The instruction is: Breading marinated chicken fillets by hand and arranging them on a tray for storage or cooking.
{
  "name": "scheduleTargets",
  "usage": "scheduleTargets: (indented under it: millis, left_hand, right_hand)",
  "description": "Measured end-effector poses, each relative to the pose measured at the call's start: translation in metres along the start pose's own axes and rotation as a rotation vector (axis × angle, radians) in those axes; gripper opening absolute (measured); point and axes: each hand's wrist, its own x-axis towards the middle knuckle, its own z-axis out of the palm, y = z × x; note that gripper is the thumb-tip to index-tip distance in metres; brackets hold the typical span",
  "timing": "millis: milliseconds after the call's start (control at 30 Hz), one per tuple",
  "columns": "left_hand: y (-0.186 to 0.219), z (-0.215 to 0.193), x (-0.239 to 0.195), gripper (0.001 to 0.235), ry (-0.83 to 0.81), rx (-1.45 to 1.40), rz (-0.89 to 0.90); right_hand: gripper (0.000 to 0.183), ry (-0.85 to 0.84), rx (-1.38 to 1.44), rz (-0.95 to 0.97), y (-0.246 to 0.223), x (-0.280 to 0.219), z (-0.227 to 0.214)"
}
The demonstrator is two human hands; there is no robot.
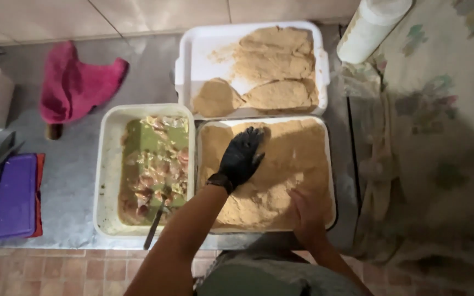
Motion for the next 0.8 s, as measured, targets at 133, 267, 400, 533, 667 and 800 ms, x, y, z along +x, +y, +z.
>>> scheduleTargets:
  millis: [133, 267, 400, 533, 667, 800]
  left_hand:
    - [0.012, -0.011, 0.007, 0.069, 0.065, 0.063, 0.067]
    - [0.007, 0.015, 0.003, 0.077, -0.052, 0.305, 0.018]
    - [0.038, 0.006, -0.003, 0.072, 0.057, 0.143, 0.071]
    - [0.07, -0.001, -0.019, 0.075, 0.034, 0.119, 0.182]
    - [0.077, 0.008, -0.015, 0.098, 0.015, 0.163, 0.167]
    - [0.087, 0.006, -0.02, 0.115, -0.13, 0.207, 0.127]
  right_hand:
    - [0.028, 0.081, 0.006, -0.121, -0.028, 0.011, -0.015]
    - [0.028, 0.203, -0.225, -0.268, -0.011, 0.01, -0.003]
    - [0.028, 0.245, -0.107, -0.297, -0.013, 0.016, -0.009]
    - [0.037, 0.25, -0.123, -0.291, -0.003, 0.013, 0.006]
    - [0.04, 0.191, -0.102, -0.237, -0.006, 0.016, 0.002]
    - [0.035, 0.234, -0.138, -0.172, 0.003, 0.01, 0.017]
